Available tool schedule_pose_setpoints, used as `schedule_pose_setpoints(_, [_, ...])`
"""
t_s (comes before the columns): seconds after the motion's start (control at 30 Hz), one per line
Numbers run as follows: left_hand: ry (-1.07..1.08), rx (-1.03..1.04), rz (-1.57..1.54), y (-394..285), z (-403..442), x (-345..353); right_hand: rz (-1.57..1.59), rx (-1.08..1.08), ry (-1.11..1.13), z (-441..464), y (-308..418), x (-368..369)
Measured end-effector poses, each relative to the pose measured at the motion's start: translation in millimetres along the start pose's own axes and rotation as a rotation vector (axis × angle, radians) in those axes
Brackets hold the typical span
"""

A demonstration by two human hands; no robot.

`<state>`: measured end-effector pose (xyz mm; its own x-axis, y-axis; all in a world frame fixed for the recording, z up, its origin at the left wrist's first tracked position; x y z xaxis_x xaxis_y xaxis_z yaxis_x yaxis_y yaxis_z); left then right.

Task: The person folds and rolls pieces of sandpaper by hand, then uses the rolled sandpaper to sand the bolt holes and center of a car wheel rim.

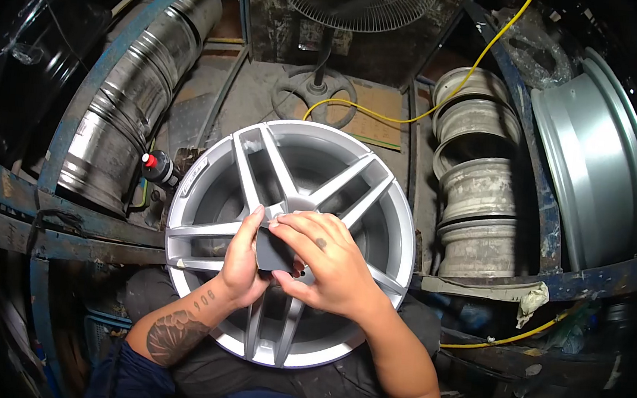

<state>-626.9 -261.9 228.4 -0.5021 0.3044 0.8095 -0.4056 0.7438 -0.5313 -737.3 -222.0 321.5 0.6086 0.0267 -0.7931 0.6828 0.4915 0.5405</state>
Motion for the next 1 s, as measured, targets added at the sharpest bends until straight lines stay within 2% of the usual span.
schedule_pose_setpoints(0.23, [-0.087, 0.023, 0.036, 0, 2, -5, 0.013, -0.053, -0.072, -1, 2, -2])
schedule_pose_setpoints(0.33, [-0.012, 0.044, 0.048, -6, 1, -4, 0.032, -0.044, -0.111, -3, 2, -3])
schedule_pose_setpoints(0.4, [-0.084, 0.07, 0.044, -6, 3, -6, 0.061, -0.035, -0.135, -4, 3, -3])
schedule_pose_setpoints(0.6, [-0.071, 0.01, 0.007, -6, -3, -5, -0.027, -0.104, -0.011, -3, 18, 11])
schedule_pose_setpoints(0.73, [-0.039, 0.053, 0.019, -4, -2, -9, -0.043, -0.101, 0.015, -3, 21, 19])
schedule_pose_setpoints(0.83, [-0.011, 0.056, 0.058, -4, -3, -6, -0.067, -0.136, -0.019, -4, 20, 14])
schedule_pose_setpoints(1.0, [-0.023, 0.011, 0.078, -2, 0, -3, -0.152, -0.099, -0.199, -8, 19, -3])
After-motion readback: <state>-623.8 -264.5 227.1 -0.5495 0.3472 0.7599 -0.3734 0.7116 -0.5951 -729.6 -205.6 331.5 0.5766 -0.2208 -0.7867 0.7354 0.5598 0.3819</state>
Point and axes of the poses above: each hand's wrist, its own z-axis towards the middle knuckle, its own x-axis out of the palm, y = z × x, the point moved 6 cm from there along z, towards the middle knuckle, and after that the axes turned 10 degrees about y, right-handed, at the moved point
